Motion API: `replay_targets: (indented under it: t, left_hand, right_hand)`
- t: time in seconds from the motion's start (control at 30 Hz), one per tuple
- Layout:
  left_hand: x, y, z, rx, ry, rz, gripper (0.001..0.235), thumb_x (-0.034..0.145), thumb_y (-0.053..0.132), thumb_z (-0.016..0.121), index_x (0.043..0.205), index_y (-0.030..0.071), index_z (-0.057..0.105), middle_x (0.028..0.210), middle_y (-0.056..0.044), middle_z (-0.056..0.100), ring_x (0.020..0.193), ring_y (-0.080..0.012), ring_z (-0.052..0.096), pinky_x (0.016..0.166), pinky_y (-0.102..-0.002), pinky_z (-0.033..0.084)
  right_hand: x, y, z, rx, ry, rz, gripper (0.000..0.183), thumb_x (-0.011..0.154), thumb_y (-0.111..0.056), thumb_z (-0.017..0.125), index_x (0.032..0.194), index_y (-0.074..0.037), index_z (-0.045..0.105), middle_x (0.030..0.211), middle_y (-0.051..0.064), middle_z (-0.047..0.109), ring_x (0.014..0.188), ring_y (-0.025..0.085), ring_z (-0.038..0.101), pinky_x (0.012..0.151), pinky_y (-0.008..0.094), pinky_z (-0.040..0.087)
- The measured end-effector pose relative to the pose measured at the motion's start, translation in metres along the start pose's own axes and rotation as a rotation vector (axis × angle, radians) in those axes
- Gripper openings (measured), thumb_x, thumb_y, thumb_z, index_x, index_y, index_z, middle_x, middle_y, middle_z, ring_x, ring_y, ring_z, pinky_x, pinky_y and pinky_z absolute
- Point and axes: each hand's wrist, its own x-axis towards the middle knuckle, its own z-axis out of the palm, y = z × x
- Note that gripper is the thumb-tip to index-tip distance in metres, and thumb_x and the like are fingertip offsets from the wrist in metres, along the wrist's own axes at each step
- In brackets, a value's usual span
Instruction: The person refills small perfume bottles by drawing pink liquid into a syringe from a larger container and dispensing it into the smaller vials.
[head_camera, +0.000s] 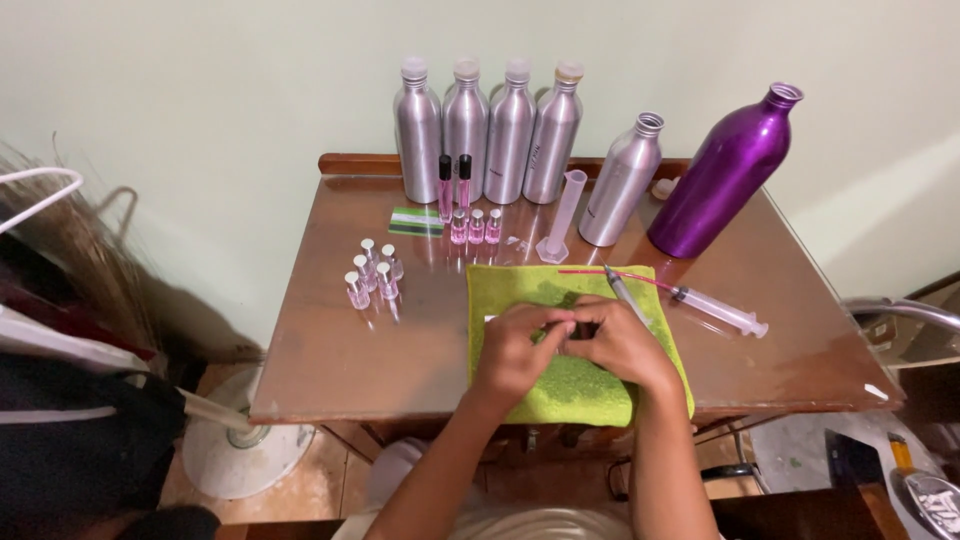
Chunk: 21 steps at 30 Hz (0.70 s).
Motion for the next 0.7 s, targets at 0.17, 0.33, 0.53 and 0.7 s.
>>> replay_targets:
  t: [0.17, 0.33, 0.53, 0.7]
  left_hand:
    - [0.005, 0.008, -0.003, 0.009, 0.013, -0.024, 0.015, 0.083, 0.006, 0.083, 0.097, 0.012, 0.082, 0.083, -0.007, 0.079, 0.075, -0.0223, 0.075, 0.072, -0.031, 0.061]
    - [0.009, 0.019, -0.005, 0.046, -0.015, 0.018, 0.01, 0.083, 0.0, 0.08, 0.092, 0.004, 0.079, 0.088, -0.011, 0.079, 0.078, -0.0258, 0.077, 0.07, -0.031, 0.062]
    - [0.008, 0.025, -0.002, 0.147, -0.055, 0.127, 0.013, 0.084, -0.004, 0.078, 0.096, -0.006, 0.074, 0.091, -0.017, 0.076, 0.078, -0.0234, 0.074, 0.072, -0.029, 0.067]
    - [0.01, 0.029, 0.001, 0.206, -0.005, 0.096, 0.013, 0.076, -0.001, 0.086, 0.086, 0.0, 0.078, 0.09, -0.009, 0.077, 0.079, -0.0194, 0.073, 0.074, -0.031, 0.062]
  right_hand:
    - [0.004, -0.008, -0.002, -0.022, -0.019, 0.028, 0.027, 0.066, -0.019, 0.095, 0.061, -0.011, 0.069, 0.063, 0.004, 0.064, 0.061, 0.019, 0.06, 0.061, 0.032, 0.049]
    - [0.006, -0.043, -0.012, -0.061, -0.012, 0.018, 0.028, 0.067, -0.017, 0.094, 0.061, -0.009, 0.067, 0.061, 0.004, 0.063, 0.06, 0.02, 0.063, 0.06, 0.032, 0.052]
    - [0.001, -0.003, -0.007, -0.216, -0.118, -0.019, 0.01, 0.075, -0.006, 0.086, 0.076, -0.012, 0.077, 0.072, -0.002, 0.062, 0.068, 0.015, 0.061, 0.064, 0.032, 0.046]
    - [-0.002, -0.001, -0.011, -0.273, -0.167, -0.062, 0.01, 0.078, -0.009, 0.085, 0.085, -0.011, 0.078, 0.08, -0.003, 0.063, 0.075, 0.016, 0.063, 0.066, 0.034, 0.049]
